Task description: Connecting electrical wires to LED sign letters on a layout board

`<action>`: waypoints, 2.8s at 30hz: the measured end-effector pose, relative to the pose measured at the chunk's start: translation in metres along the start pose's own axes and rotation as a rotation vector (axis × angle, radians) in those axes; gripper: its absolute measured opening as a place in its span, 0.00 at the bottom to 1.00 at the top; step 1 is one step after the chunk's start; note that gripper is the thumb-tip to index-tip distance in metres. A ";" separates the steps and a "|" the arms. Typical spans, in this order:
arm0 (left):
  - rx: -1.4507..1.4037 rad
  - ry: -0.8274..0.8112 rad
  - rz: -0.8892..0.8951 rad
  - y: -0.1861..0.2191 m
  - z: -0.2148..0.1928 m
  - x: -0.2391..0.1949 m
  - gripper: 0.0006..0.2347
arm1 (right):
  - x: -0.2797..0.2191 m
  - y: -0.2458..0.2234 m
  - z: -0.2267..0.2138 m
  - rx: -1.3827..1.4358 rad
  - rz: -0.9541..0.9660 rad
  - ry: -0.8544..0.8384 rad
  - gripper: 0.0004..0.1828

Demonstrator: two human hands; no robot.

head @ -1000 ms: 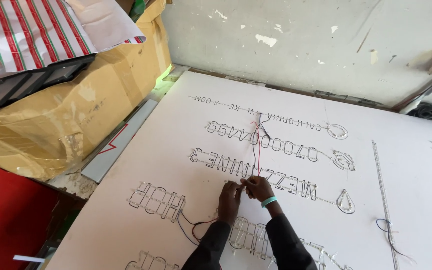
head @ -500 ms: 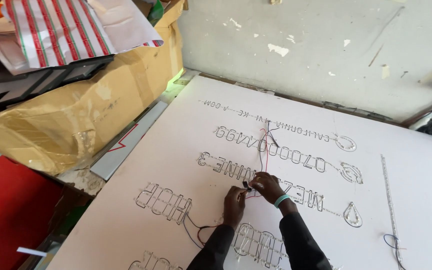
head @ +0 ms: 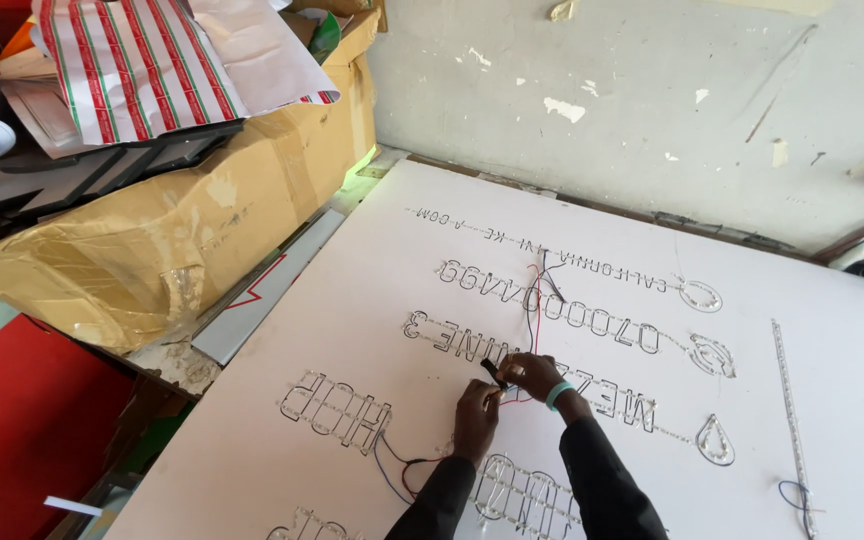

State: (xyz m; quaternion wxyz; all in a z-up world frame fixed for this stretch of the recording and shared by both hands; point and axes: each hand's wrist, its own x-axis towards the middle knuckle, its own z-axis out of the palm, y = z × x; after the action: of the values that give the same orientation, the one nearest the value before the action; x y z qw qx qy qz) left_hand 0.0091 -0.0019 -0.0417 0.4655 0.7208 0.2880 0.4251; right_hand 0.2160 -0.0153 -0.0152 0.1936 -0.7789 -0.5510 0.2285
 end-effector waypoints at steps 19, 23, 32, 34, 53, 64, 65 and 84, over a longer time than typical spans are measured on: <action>0.316 -0.019 -0.009 0.013 0.009 -0.002 0.09 | -0.009 -0.006 0.029 0.289 0.079 0.267 0.11; 0.467 -0.080 0.043 -0.009 0.016 0.008 0.06 | -0.013 -0.008 0.030 0.310 0.067 0.343 0.11; 0.270 -0.638 -0.452 -0.073 0.011 0.073 0.20 | -0.047 0.026 0.045 0.317 -0.371 0.523 0.28; 0.171 -0.699 -0.555 -0.083 0.011 0.089 0.24 | -0.043 0.027 0.053 0.235 -0.411 0.607 0.25; 0.348 -0.247 0.098 -0.018 -0.006 0.022 0.09 | -0.023 0.013 0.041 0.220 -0.357 0.595 0.14; 0.550 -0.108 0.402 -0.010 0.001 0.013 0.18 | -0.002 0.023 0.046 0.516 0.017 0.469 0.11; 0.606 -0.131 0.389 -0.013 0.002 0.014 0.14 | -0.003 0.020 0.045 0.534 0.030 0.469 0.11; -0.029 -0.756 -0.837 0.023 -0.023 0.098 0.09 | -0.044 0.018 0.050 0.061 -0.491 0.585 0.25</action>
State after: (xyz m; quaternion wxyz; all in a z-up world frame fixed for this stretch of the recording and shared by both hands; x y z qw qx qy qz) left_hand 0.0355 0.0779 0.0177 0.6751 0.6409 0.3565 -0.0795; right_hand 0.1889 -0.0597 -0.0602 0.4146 -0.6501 -0.6355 -0.0404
